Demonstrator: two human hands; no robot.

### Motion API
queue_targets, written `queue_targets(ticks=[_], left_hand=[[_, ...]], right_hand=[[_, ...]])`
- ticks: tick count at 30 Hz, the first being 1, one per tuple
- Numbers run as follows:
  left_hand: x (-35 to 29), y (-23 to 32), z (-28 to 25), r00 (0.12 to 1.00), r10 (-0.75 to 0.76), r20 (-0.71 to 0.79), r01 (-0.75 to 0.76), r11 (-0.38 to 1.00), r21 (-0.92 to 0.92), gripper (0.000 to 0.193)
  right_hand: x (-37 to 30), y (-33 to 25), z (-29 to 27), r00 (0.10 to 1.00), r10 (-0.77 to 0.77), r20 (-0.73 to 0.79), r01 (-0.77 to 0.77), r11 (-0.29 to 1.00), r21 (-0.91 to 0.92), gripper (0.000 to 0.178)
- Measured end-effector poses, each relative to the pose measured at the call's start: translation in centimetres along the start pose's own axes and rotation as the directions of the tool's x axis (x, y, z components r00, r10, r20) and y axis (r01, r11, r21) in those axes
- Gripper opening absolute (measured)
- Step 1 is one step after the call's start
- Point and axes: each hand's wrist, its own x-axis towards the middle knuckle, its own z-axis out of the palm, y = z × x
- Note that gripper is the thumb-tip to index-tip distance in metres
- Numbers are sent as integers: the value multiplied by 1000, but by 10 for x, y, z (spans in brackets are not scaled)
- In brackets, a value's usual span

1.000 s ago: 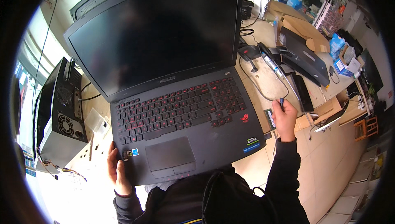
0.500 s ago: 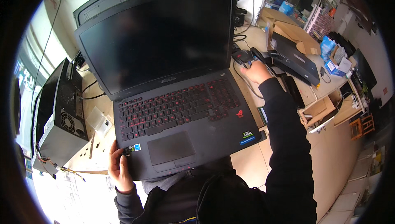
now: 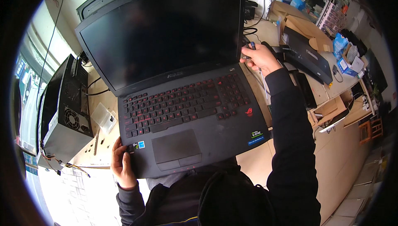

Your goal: The person uses a screwdriver to remove and reinstall screws on the bottom cover of a laptop, then closes the cover and powers on the device. The laptop screen displays a blue square after startup.

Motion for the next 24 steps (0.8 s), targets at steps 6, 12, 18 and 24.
queue_targets(ticks=[6, 12, 18, 24], left_hand=[[2, 1, 5, 1000, -5, -15, 4, 1000, -24, 22], [1, -1, 5, 999, 31, -23, -31, 1000, -3, 24], [3, -4, 4, 999, 44, -18, -43, 999, 32, 23], [1, -7, 4, 1000, 3, 15, -2, 996, -92, 24]], right_hand=[[-11, 18, 3, 997, 61, -42, -63, 996, -58, 11], [-28, 11, 14, 999, -36, -14, 35, 998, -59, 15], [-33, 6, 8, 1000, -19, 8, 19, 995, -95, 16], [-25, 27, -7, 997, -67, 42, 65, 996, 60, 17]])
